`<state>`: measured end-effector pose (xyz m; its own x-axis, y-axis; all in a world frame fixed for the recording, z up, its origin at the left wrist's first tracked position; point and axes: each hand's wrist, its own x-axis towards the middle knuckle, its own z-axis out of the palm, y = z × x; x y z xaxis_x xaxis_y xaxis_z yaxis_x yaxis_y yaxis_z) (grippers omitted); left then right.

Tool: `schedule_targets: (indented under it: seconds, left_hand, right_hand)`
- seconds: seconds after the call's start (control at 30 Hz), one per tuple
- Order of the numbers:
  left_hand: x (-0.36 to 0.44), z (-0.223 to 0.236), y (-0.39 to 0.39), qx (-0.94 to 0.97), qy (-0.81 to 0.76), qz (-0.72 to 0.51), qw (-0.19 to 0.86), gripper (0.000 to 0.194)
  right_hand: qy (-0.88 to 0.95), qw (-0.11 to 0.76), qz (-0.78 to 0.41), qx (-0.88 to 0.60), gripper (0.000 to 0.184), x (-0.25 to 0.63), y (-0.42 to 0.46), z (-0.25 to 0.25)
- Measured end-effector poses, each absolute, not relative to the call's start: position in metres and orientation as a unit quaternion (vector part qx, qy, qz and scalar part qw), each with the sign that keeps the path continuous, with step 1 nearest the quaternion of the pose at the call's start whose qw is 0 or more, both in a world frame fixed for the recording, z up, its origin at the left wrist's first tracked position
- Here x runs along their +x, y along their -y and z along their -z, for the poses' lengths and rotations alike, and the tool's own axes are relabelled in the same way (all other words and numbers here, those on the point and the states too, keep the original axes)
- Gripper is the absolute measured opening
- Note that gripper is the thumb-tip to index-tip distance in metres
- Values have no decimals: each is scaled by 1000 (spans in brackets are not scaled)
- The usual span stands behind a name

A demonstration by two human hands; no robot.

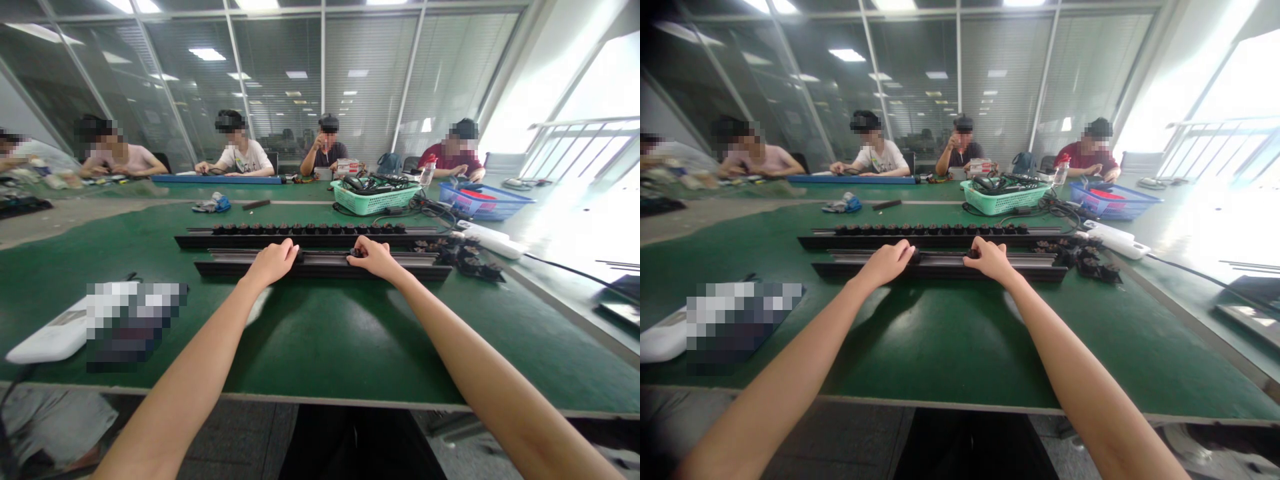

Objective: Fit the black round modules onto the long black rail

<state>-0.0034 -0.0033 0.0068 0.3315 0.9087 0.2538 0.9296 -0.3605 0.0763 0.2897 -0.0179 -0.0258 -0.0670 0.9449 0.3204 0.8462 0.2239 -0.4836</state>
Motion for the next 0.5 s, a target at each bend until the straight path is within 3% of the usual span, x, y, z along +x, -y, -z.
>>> schedule_targets:
  seconds: [0.5]
  left_hand:
    - [-3,-7,4,-816,563,128,35,39]
  right_hand:
    - [727,302,-85,-611,27,290,18,26]
